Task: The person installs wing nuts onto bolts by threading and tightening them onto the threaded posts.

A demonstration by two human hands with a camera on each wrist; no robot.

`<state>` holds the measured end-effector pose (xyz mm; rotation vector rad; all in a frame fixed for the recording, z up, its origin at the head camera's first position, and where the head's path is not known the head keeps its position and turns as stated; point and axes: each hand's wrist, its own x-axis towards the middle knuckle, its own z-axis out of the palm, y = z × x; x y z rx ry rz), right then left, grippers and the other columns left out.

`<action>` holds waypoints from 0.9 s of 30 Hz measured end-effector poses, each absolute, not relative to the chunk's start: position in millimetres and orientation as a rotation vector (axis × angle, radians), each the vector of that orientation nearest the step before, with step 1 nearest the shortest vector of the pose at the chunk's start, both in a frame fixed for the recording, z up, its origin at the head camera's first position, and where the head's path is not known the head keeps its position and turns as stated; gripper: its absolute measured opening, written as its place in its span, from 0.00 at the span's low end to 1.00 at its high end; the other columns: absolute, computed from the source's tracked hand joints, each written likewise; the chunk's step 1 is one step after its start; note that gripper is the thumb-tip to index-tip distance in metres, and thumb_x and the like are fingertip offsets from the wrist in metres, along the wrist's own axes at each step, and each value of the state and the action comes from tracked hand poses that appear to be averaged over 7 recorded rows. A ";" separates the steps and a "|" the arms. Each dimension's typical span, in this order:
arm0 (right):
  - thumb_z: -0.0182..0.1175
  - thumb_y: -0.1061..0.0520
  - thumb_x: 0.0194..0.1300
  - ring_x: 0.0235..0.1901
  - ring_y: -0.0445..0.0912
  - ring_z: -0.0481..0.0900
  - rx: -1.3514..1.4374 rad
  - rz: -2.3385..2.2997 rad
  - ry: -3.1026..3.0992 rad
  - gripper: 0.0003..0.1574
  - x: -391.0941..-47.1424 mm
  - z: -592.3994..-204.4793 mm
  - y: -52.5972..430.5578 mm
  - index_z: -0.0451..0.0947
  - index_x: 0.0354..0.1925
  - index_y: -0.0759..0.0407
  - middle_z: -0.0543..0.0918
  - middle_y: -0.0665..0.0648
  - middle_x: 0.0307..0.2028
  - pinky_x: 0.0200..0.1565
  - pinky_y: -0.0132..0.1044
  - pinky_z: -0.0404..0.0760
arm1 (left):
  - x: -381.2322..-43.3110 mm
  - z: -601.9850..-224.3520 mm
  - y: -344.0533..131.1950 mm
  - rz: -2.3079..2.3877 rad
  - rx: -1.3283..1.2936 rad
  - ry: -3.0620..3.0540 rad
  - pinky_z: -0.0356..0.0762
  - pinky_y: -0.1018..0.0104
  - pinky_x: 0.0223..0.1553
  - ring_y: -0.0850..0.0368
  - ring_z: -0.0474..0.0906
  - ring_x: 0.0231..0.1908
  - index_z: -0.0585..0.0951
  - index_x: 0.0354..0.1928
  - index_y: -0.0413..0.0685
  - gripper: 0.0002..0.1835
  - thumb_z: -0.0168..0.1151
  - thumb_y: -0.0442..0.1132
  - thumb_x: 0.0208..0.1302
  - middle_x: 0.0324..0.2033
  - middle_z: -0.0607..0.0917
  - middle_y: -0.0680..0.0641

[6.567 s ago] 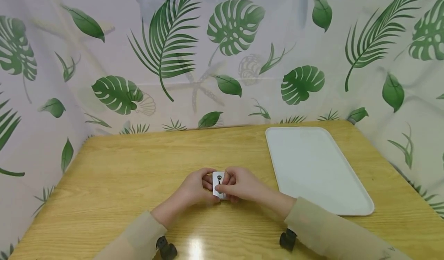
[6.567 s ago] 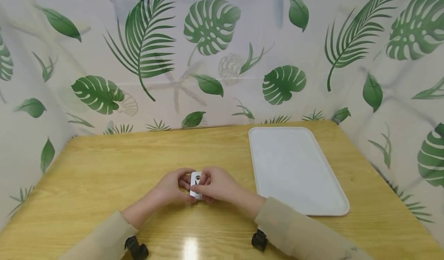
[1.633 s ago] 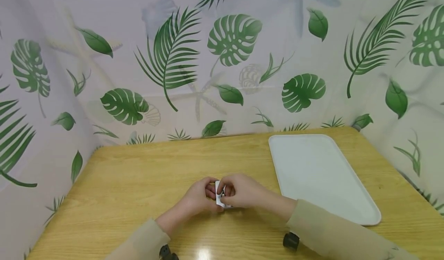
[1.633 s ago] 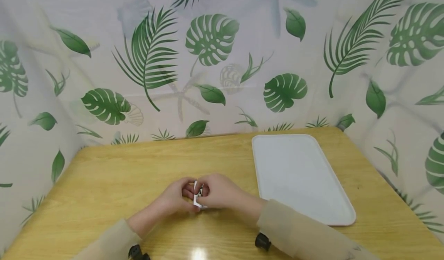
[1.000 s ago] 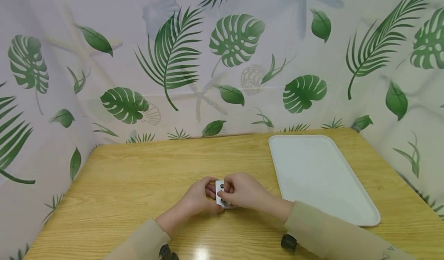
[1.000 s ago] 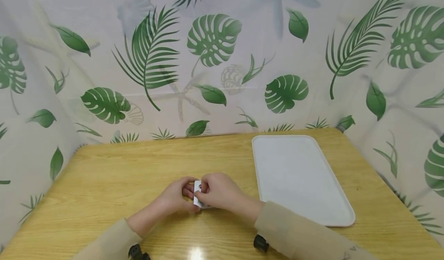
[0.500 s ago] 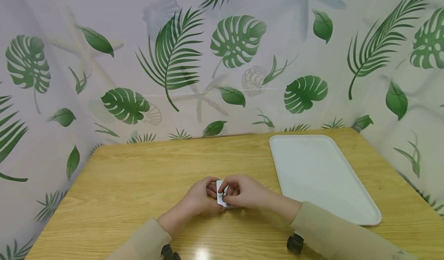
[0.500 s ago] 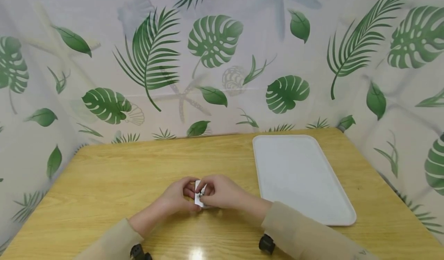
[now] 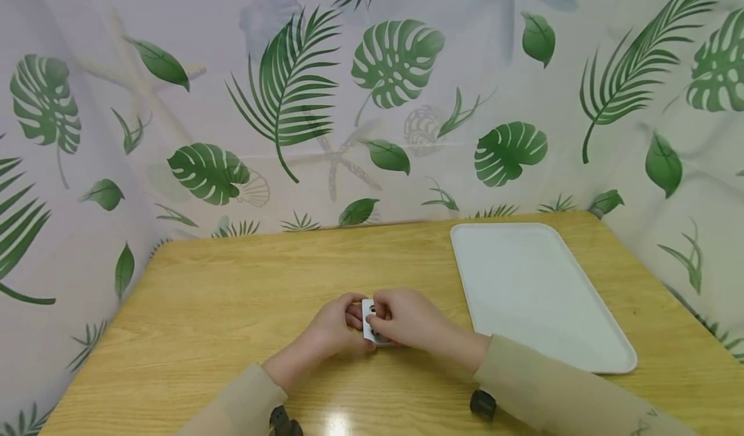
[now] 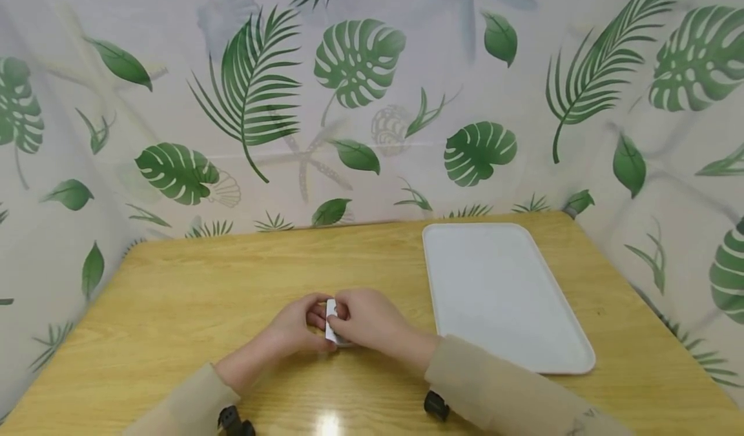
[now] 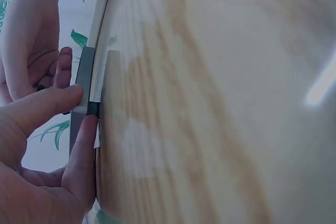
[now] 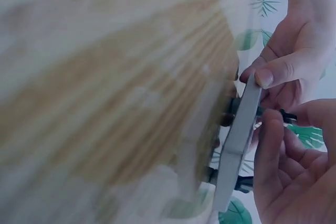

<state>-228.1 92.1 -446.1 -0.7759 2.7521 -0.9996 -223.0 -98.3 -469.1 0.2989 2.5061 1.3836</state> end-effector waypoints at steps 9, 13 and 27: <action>0.62 0.64 0.67 0.25 0.34 0.72 -1.007 -1.085 2.525 0.15 -231.5 -444.2 105.2 0.83 0.52 0.60 0.80 0.48 0.27 0.31 0.28 0.74 | -221.4 -466.6 -98.4 1.371 0.300 2.498 0.84 0.59 0.51 0.55 0.82 0.46 0.74 0.70 0.38 0.44 0.84 0.28 0.49 0.49 0.84 0.43; 0.62 0.66 0.67 0.28 0.35 0.75 -1.010 -1.152 2.425 0.15 -235.5 -447.7 111.2 0.84 0.52 0.62 0.82 0.50 0.30 0.34 0.28 0.77 | -221.9 -464.1 -97.7 1.376 0.298 2.499 0.84 0.59 0.51 0.55 0.84 0.46 0.73 0.72 0.37 0.45 0.83 0.28 0.49 0.49 0.85 0.42; 0.70 0.52 0.71 0.15 0.37 0.72 -0.754 -1.100 2.635 0.18 -230.4 -447.9 98.1 0.75 0.28 0.55 0.76 0.46 0.15 0.21 0.28 0.68 | -221.9 -462.2 -99.0 1.415 0.291 2.464 0.84 0.63 0.49 0.57 0.81 0.43 0.72 0.72 0.35 0.46 0.83 0.26 0.49 0.47 0.85 0.43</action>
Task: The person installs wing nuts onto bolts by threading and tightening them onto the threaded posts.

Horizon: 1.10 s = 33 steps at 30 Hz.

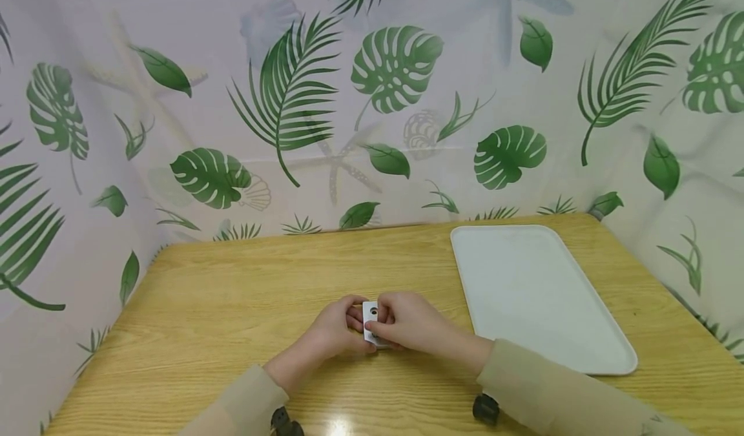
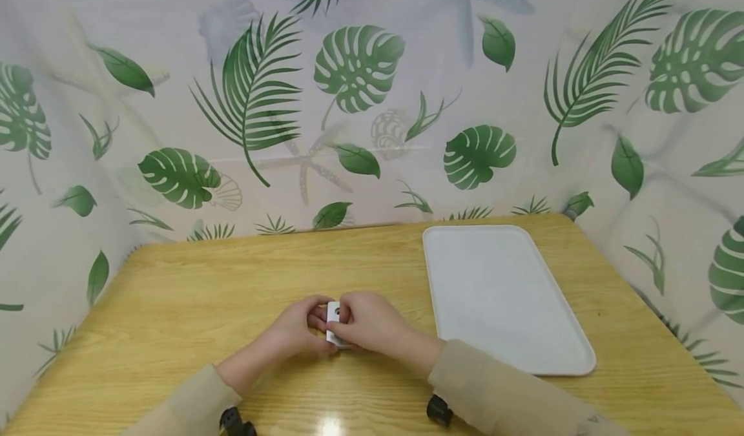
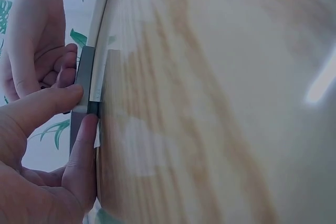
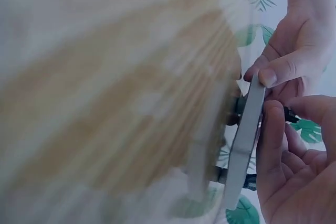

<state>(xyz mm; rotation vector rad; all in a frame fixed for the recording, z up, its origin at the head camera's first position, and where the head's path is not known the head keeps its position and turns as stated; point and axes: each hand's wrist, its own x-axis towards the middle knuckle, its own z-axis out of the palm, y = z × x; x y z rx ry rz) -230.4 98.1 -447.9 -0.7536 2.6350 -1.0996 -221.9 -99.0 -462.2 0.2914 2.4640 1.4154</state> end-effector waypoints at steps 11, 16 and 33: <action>0.65 0.63 0.66 0.23 0.35 0.71 -0.919 -0.998 2.698 0.09 -227.5 -438.1 103.2 0.83 0.46 0.58 0.79 0.47 0.25 0.29 0.28 0.71 | -221.6 -461.2 -98.4 1.400 0.283 2.479 0.83 0.62 0.49 0.56 0.82 0.44 0.73 0.72 0.34 0.45 0.83 0.26 0.49 0.48 0.85 0.42; 0.63 0.67 0.64 0.27 0.34 0.73 -0.981 -1.055 2.573 0.16 -231.6 -438.1 105.5 0.84 0.51 0.59 0.81 0.47 0.28 0.32 0.27 0.74 | -222.1 -460.6 -98.4 1.415 0.278 2.466 0.83 0.64 0.48 0.56 0.82 0.45 0.73 0.71 0.34 0.45 0.83 0.26 0.49 0.48 0.84 0.42; 0.68 0.54 0.72 0.13 0.37 0.71 -0.717 -1.085 2.665 0.20 -229.4 -447.5 92.6 0.72 0.25 0.55 0.73 0.46 0.14 0.21 0.28 0.66 | -219.9 -461.0 -97.3 1.440 0.264 2.447 0.84 0.65 0.45 0.57 0.81 0.43 0.72 0.72 0.33 0.45 0.81 0.25 0.49 0.47 0.84 0.42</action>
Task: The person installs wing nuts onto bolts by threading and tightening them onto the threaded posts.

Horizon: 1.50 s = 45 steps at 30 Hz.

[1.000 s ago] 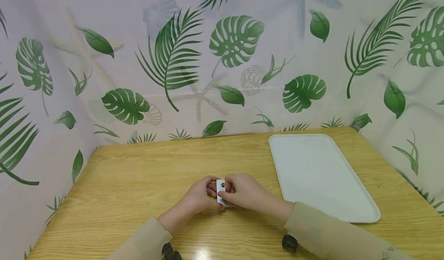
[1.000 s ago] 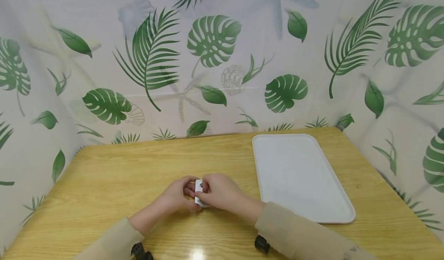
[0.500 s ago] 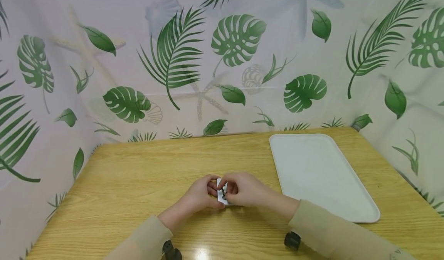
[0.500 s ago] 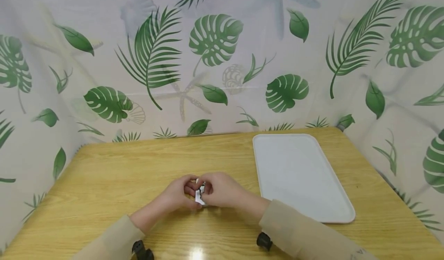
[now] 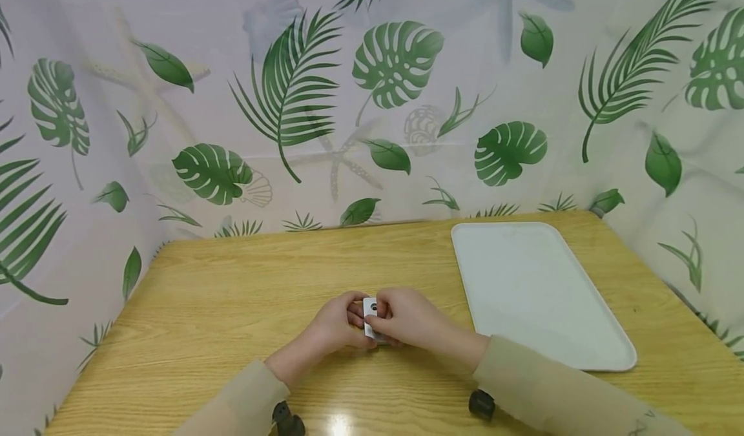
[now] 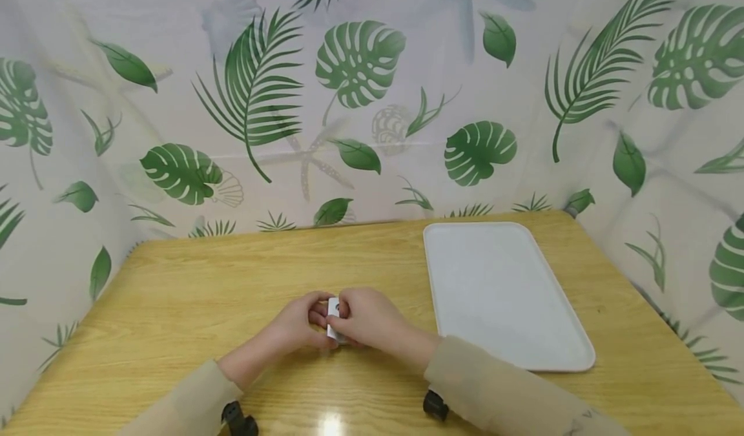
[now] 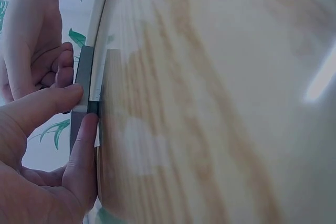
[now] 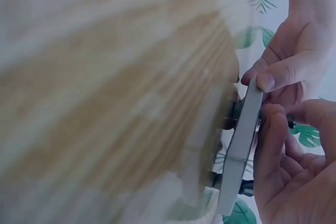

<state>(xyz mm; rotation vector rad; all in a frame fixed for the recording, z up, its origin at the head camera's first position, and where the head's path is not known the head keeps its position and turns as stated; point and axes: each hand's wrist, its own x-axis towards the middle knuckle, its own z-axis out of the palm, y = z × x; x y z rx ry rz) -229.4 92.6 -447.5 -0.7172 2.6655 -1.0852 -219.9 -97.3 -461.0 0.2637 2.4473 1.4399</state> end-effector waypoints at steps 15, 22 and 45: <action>0.56 0.68 0.68 0.23 0.40 0.78 -0.806 -1.280 2.339 0.18 -234.4 -448.3 107.7 0.83 0.54 0.66 0.83 0.54 0.27 0.30 0.31 0.79 | -223.0 -461.8 -96.3 1.380 0.262 2.488 0.84 0.62 0.49 0.56 0.83 0.45 0.73 0.72 0.36 0.45 0.83 0.27 0.49 0.48 0.84 0.42; 0.65 0.61 0.71 0.20 0.39 0.79 -0.757 -1.235 2.409 0.04 -233.7 -452.4 104.3 0.80 0.41 0.62 0.82 0.50 0.24 0.27 0.32 0.81 | -222.1 -462.0 -96.9 1.382 0.249 2.475 0.85 0.63 0.48 0.57 0.82 0.44 0.72 0.72 0.36 0.45 0.82 0.26 0.50 0.48 0.85 0.42; 0.70 0.55 0.70 0.22 0.37 0.72 -0.822 -1.009 2.789 0.10 -225.4 -446.7 93.2 0.80 0.31 0.54 0.81 0.46 0.24 0.26 0.28 0.71 | -223.6 -461.7 -97.1 1.386 0.235 2.467 0.84 0.65 0.47 0.57 0.81 0.44 0.72 0.73 0.36 0.46 0.82 0.27 0.50 0.48 0.84 0.43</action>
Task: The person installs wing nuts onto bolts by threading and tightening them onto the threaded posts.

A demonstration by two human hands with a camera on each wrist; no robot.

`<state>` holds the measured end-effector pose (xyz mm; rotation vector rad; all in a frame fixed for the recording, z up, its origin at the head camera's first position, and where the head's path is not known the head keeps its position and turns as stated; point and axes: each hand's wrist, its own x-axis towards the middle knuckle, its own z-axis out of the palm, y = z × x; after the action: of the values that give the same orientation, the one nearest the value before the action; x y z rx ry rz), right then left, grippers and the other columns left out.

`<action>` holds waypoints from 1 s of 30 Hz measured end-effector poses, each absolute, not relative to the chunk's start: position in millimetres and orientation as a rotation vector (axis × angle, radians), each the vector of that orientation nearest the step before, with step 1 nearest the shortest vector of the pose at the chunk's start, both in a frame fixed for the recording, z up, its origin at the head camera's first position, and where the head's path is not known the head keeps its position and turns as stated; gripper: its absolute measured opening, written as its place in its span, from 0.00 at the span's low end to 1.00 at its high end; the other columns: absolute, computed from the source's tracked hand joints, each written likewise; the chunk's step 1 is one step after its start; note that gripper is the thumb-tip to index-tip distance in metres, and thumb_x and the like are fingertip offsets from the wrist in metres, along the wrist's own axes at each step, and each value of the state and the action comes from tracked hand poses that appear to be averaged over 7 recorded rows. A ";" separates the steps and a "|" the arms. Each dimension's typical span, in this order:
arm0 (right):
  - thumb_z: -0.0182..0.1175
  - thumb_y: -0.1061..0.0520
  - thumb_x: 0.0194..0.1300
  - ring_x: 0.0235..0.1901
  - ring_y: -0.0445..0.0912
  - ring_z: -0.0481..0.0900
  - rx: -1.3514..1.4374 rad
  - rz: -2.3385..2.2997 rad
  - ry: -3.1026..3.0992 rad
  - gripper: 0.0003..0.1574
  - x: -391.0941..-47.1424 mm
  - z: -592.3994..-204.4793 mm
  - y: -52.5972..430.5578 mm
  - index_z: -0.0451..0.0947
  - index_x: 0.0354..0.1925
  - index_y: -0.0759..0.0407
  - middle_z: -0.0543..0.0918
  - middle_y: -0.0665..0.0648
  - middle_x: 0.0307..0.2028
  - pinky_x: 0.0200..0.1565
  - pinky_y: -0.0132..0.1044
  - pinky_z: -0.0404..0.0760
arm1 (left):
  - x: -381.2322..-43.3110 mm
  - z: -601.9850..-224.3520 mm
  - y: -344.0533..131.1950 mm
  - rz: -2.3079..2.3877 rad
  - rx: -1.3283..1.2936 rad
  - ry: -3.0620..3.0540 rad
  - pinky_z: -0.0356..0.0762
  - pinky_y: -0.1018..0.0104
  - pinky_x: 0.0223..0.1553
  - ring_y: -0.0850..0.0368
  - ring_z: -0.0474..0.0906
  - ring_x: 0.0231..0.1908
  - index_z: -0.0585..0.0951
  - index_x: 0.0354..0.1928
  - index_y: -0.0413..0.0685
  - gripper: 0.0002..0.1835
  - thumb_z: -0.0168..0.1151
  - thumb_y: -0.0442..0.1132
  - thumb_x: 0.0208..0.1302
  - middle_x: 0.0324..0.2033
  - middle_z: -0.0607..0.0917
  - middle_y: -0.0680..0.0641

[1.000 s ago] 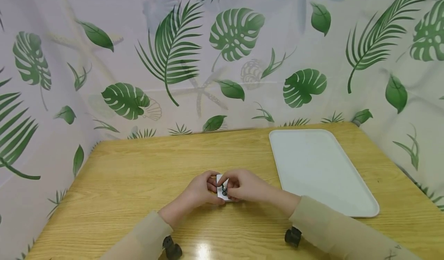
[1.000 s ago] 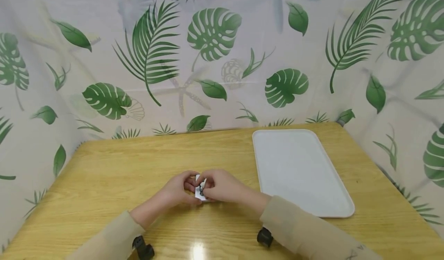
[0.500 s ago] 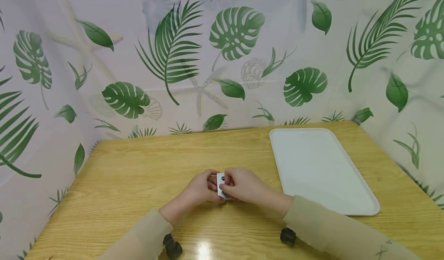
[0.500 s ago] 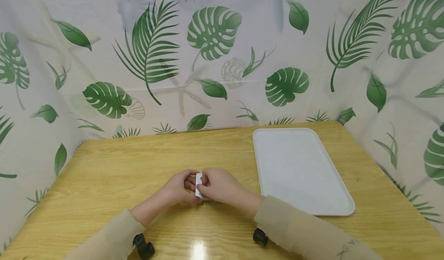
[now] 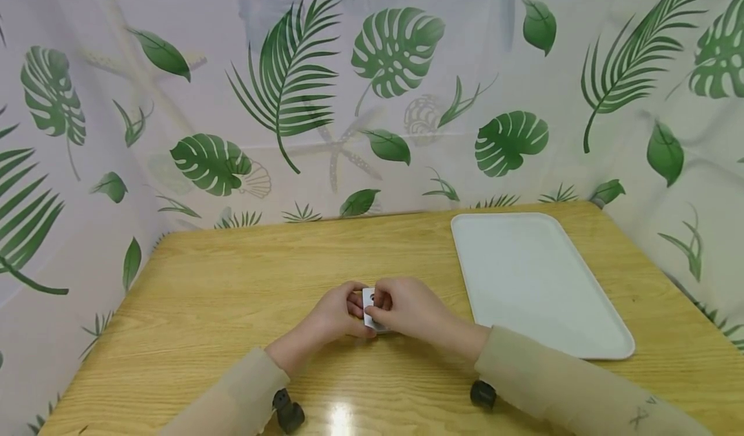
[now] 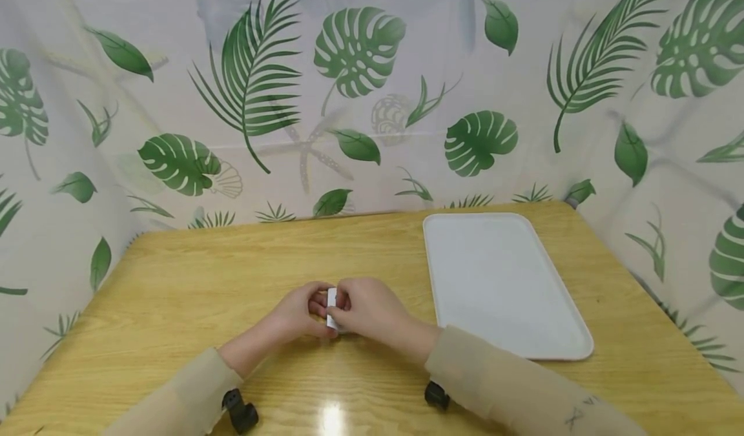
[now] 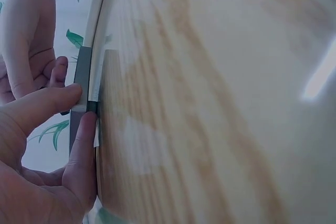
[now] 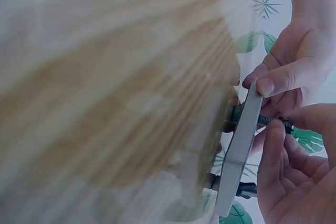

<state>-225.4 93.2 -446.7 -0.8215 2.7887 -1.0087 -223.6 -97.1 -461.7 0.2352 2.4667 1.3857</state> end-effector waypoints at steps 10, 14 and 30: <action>0.65 0.64 0.68 0.23 0.35 0.72 -0.934 -1.096 2.607 0.07 -231.1 -447.4 99.7 0.86 0.44 0.60 0.81 0.49 0.24 0.29 0.27 0.73 | -223.7 -463.5 -96.0 1.398 0.232 2.461 0.84 0.64 0.47 0.56 0.81 0.45 0.73 0.72 0.37 0.45 0.83 0.27 0.50 0.48 0.84 0.43; 0.67 0.65 0.66 0.28 0.34 0.77 -0.936 -1.137 2.506 0.12 -232.1 -450.3 105.3 0.84 0.48 0.64 0.84 0.51 0.29 0.34 0.27 0.79 | -224.4 -464.6 -96.4 1.421 0.227 2.446 0.83 0.66 0.45 0.56 0.81 0.44 0.73 0.72 0.36 0.45 0.82 0.25 0.49 0.47 0.84 0.43; 0.71 0.52 0.69 0.21 0.39 0.68 -0.667 -0.895 2.798 0.20 -222.4 -443.5 89.3 0.72 0.25 0.54 0.73 0.47 0.20 0.25 0.29 0.64 | -225.7 -463.3 -99.1 1.436 0.272 2.443 0.81 0.70 0.43 0.58 0.80 0.42 0.74 0.69 0.33 0.43 0.81 0.24 0.48 0.45 0.84 0.43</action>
<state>-222.4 89.3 -443.5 -0.6672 2.7984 -0.8954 -225.7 -99.1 -463.3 0.2717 2.4426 1.4364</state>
